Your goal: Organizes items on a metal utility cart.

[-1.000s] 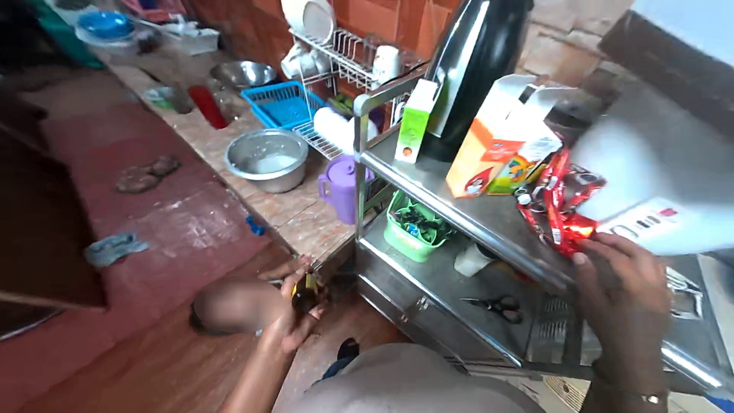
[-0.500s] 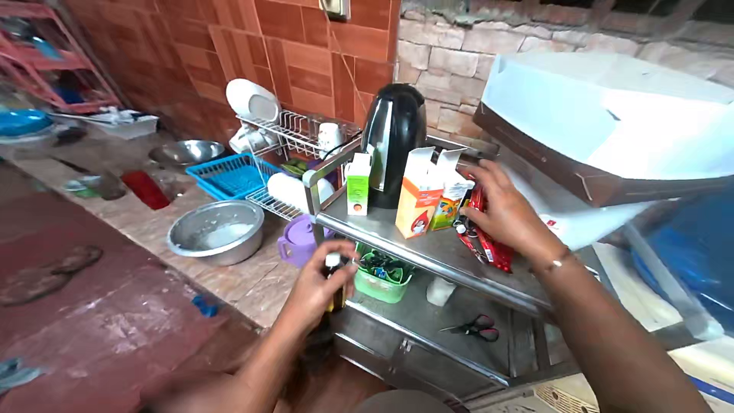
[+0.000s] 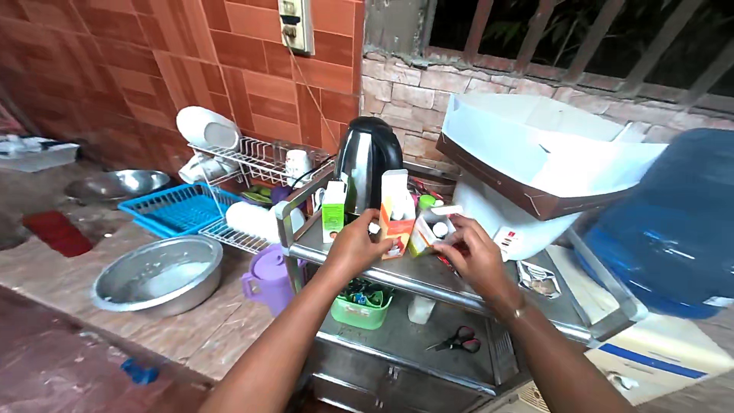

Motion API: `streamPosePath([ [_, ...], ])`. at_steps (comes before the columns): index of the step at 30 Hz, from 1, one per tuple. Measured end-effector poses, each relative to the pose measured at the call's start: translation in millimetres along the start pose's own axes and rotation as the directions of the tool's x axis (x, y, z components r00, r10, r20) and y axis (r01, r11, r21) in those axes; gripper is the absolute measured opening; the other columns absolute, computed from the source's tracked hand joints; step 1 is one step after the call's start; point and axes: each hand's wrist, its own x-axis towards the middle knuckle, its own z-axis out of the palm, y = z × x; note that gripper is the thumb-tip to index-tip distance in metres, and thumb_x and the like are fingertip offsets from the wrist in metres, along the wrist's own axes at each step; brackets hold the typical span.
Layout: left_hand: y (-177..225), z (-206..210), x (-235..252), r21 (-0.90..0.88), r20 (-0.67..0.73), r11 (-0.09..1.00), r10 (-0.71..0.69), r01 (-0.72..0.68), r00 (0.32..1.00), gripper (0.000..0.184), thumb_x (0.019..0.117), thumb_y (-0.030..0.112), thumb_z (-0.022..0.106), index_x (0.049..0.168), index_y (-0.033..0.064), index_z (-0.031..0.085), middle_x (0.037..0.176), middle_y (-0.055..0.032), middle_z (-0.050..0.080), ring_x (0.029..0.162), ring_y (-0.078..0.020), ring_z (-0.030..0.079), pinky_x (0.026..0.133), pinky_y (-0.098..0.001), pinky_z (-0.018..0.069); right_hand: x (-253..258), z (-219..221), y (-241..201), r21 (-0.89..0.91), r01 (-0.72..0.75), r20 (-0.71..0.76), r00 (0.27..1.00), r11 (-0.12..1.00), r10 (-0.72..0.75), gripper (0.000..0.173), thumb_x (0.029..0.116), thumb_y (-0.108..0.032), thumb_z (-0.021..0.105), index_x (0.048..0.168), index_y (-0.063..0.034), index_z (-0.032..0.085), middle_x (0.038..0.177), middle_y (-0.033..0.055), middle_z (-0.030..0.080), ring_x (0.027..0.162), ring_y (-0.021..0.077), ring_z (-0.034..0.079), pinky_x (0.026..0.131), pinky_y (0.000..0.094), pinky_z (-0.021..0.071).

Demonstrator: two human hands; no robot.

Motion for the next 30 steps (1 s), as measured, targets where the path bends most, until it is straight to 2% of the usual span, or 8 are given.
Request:
streamPosePath([
  [2,-5,-3,-13,0.006,-0.076,0.990,0.144,-0.144,0.987,0.061,0.0857,0.037,0.082,0.135,0.0108,0.059,0.117,-0.0110,0.070,0.095,-0.0256,0.070,0.085,-0.0533,0.0577,-19,-18,-10,-0.055,0.098,-0.133,0.986,0.994,-0.104,0.027,0.0948,-0.027,0.074,0.092,-0.0022,0.065,0.112,0.0196,0.069,0.098,0.0183,0.070,0.086,0.0272,0.0587],
  [7,-21,-5,-39,0.038,-0.183,0.951,0.309,-0.307,0.933,0.060,0.0852,0.041,0.079,0.132,0.0084,0.062,0.117,-0.0111,0.071,0.096,-0.0189,0.070,0.086,-0.0402,0.0585,-50,-62,-32,-0.183,0.116,-0.155,0.977,0.976,-0.146,0.023,0.1014,-0.030,0.065,0.113,-0.0126,0.056,0.131,0.0085,0.062,0.124,0.0098,0.060,0.105,0.0225,0.0486],
  [11,-25,0,-46,0.005,-0.195,0.949,0.309,-0.314,0.931,0.056,0.0827,0.030,0.079,0.131,0.0075,0.063,0.117,-0.0101,0.071,0.099,-0.0159,0.070,0.088,-0.0361,0.0577,-55,-66,-33,-0.201,0.129,-0.130,0.979,0.971,-0.157,0.022,0.1018,-0.030,0.065,0.107,-0.0113,0.056,0.129,0.0100,0.063,0.119,0.0108,0.063,0.101,0.0219,0.0501],
  [18,-44,-18,-81,-0.222,-0.276,0.852,0.412,-0.474,0.869,0.057,0.0865,0.032,0.080,0.136,0.0122,0.059,0.133,-0.0056,0.067,0.125,-0.0158,0.063,0.107,-0.0359,0.0536,-65,-78,-33,-0.142,0.034,-0.195,0.979,0.989,-0.062,0.025,0.0985,-0.034,0.069,0.101,-0.0125,0.057,0.112,0.0032,0.063,0.110,0.0034,0.062,0.096,0.0174,0.0506],
  [20,-46,-25,-86,-0.216,-0.302,0.870,0.373,-0.444,0.877,0.059,0.0854,0.038,0.081,0.135,0.0137,0.059,0.131,-0.0025,0.068,0.123,-0.0120,0.063,0.106,-0.0325,0.0538,-52,-76,-29,-0.097,0.022,-0.160,0.986,0.995,-0.037,0.027,0.0974,-0.034,0.071,0.101,-0.0103,0.057,0.111,0.0061,0.064,0.109,0.0062,0.063,0.095,0.0183,0.0513],
  [23,-37,-25,-72,-0.101,-0.296,0.946,0.266,-0.307,0.917,0.061,0.0852,0.044,0.080,0.129,0.0060,0.061,0.116,-0.0053,0.071,0.104,-0.0065,0.068,0.092,-0.0294,0.0579,-25,-51,-18,-0.012,0.019,-0.071,0.997,1.000,-0.019,0.030,0.0976,-0.032,0.072,0.099,-0.0037,0.062,0.115,0.0159,0.068,0.107,0.0157,0.068,0.091,0.0264,0.0573],
  [27,-14,-9,-28,0.000,-0.143,0.999,0.043,-0.043,0.989,0.062,0.0903,0.043,0.076,0.136,0.0060,0.058,0.114,-0.0121,0.071,0.098,-0.0245,0.071,0.088,-0.0514,0.0579,-1,-7,-11,-0.051,-0.093,0.057,0.994,0.994,0.095,0.034,0.0981,-0.035,0.068,0.097,-0.0010,0.066,0.118,0.0182,0.069,0.090,0.0207,0.071,0.077,0.0342,0.0607],
  [30,-4,-15,-13,0.099,-0.003,0.993,-0.060,0.060,0.998,0.066,0.0938,0.051,0.069,0.144,0.0113,0.054,0.118,-0.0096,0.072,0.104,-0.0272,0.070,0.094,-0.0557,0.0543,10,10,-11,-0.082,-0.172,0.075,0.981,0.982,0.178,0.036,0.0983,-0.035,0.067,0.107,-0.0006,0.067,0.122,0.0183,0.068,0.088,0.0224,0.072,0.077,0.0372,0.0615],
])
